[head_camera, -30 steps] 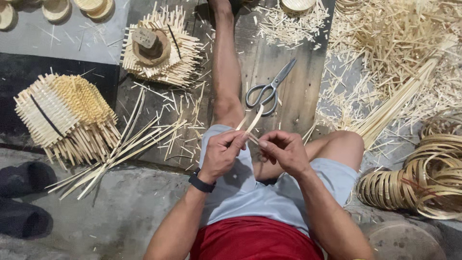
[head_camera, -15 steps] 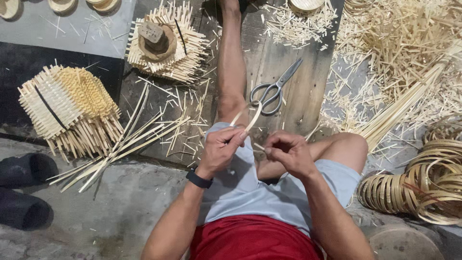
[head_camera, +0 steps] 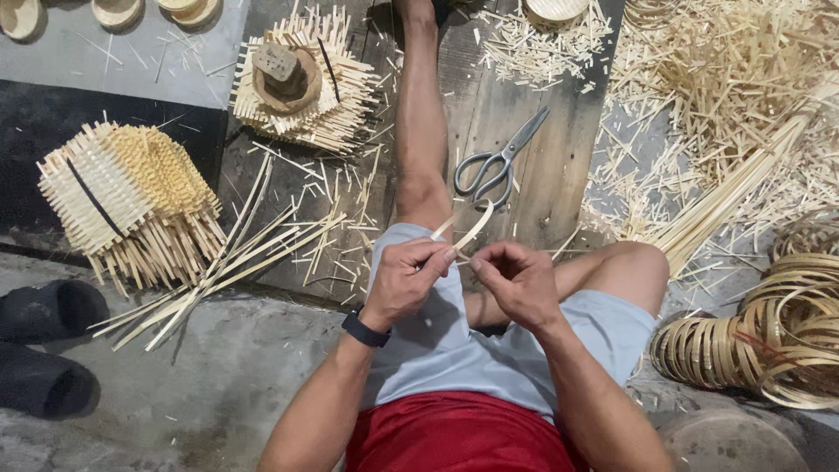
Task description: The person sits on the floor and bends thin bamboo strips into circular rings, trimming the ends with shears and stacking the finished rings nearby.
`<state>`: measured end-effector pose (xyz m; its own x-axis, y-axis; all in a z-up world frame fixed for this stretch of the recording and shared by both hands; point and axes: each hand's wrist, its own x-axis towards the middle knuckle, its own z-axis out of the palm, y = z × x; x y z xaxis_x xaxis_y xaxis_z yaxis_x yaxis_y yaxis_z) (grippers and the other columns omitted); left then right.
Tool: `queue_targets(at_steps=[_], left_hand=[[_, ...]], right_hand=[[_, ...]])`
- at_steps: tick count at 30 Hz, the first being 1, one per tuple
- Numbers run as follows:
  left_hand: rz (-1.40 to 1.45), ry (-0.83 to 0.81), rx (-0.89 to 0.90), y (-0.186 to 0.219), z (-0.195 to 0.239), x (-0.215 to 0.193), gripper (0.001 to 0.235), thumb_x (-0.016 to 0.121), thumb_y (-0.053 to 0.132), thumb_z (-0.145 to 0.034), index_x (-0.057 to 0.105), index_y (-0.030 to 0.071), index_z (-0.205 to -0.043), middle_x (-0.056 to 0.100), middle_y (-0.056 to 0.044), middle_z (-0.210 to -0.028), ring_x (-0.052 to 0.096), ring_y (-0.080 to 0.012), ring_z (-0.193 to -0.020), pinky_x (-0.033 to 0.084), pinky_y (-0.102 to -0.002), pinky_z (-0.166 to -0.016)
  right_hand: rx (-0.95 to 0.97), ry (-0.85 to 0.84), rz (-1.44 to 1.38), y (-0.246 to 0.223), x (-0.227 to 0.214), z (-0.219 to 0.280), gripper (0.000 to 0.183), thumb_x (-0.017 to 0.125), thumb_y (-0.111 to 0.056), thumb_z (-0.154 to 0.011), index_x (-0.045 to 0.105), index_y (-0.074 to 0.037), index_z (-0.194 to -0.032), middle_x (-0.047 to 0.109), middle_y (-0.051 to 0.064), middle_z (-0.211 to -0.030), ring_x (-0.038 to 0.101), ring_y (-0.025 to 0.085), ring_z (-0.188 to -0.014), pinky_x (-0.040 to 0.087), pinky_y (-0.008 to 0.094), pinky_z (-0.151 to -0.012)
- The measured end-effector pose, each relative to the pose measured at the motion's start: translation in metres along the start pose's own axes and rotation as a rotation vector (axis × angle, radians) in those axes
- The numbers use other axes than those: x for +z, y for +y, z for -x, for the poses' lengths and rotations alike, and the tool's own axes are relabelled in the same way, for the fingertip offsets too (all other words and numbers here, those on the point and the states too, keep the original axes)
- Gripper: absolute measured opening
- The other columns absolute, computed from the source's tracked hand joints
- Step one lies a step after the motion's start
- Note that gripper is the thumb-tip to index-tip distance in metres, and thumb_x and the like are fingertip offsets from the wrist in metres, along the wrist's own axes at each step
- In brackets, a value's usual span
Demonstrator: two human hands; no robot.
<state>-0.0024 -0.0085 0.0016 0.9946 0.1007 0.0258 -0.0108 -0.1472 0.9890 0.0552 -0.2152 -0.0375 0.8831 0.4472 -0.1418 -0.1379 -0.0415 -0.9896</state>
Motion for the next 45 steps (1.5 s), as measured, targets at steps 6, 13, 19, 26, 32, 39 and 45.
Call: queue_targets(at_steps=[6,13,19,26,32,39,45], left_hand=[[0.025,-0.015,-0.017,-0.002,0.0,0.001,0.022,0.066,0.017,-0.1,0.076,-0.002,-0.097,0.068,-0.003,-0.073,0.061,-0.0091,-0.067,0.049,-0.026,-0.061],[0.114,-0.088,-0.138,-0.012,0.005,0.016,0.022,0.064,0.017,-0.102,0.077,-0.001,-0.097,0.069,-0.002,-0.072,0.06,-0.0067,-0.066,0.048,-0.025,-0.059],[0.167,-0.074,-0.112,-0.018,0.001,0.021,0.021,0.062,0.015,-0.102,0.076,0.0,-0.109,0.07,-0.001,-0.078,0.059,-0.0071,-0.067,0.048,-0.025,-0.06],[-0.211,-0.079,0.205,-0.019,-0.015,0.013,0.017,0.066,0.011,-0.096,0.076,0.001,-0.107,0.065,-0.01,-0.076,0.059,-0.0139,-0.067,0.048,-0.032,-0.061],[-0.19,-0.033,0.129,-0.028,-0.027,0.018,0.02,0.063,0.016,-0.1,0.075,0.001,-0.103,0.069,-0.009,-0.076,0.064,-0.0129,-0.064,0.05,-0.031,-0.058],[0.232,-0.185,-0.249,-0.025,-0.019,0.005,0.031,0.061,0.03,-0.104,0.08,0.005,-0.105,0.068,0.003,-0.076,0.056,-0.0069,-0.064,0.046,-0.022,-0.057],[0.546,-0.673,-0.329,-0.011,0.008,0.044,0.026,0.065,0.024,-0.108,0.076,0.001,-0.109,0.063,0.003,-0.081,0.052,-0.0042,-0.071,0.04,-0.02,-0.062]], right_hand=[[0.007,0.011,0.003,0.002,-0.003,0.003,0.008,0.074,-0.006,-0.093,0.074,0.001,-0.097,0.07,-0.003,-0.084,0.06,0.003,-0.075,0.05,0.021,-0.065],[-0.012,0.204,0.25,0.029,0.002,-0.015,0.008,0.074,-0.006,-0.091,0.076,0.001,-0.094,0.075,0.001,-0.079,0.066,0.004,-0.069,0.052,0.022,-0.058],[-0.126,0.309,0.227,0.014,0.016,-0.02,0.014,0.08,-0.01,-0.087,0.079,-0.001,-0.097,0.076,0.01,-0.088,0.068,0.018,-0.079,0.055,0.032,-0.069],[-0.588,0.148,0.895,-0.078,-0.007,-0.019,0.016,0.081,-0.012,-0.082,0.076,-0.007,-0.095,0.074,0.013,-0.095,0.069,0.033,-0.09,0.052,0.044,-0.08],[-0.224,0.004,0.369,-0.08,0.004,-0.015,0.01,0.072,-0.006,-0.091,0.073,-0.004,-0.101,0.072,0.004,-0.087,0.065,0.01,-0.078,0.052,0.025,-0.069],[-0.025,0.128,-0.261,-0.004,0.001,-0.005,0.013,0.059,-0.011,-0.103,0.068,-0.002,-0.106,0.065,0.001,-0.087,0.056,0.008,-0.074,0.047,0.021,-0.063],[0.165,-0.432,-0.791,0.018,-0.004,-0.04,0.017,0.068,-0.02,-0.097,0.063,-0.004,-0.099,0.058,0.002,-0.082,0.047,0.008,-0.068,0.041,0.02,-0.058]])
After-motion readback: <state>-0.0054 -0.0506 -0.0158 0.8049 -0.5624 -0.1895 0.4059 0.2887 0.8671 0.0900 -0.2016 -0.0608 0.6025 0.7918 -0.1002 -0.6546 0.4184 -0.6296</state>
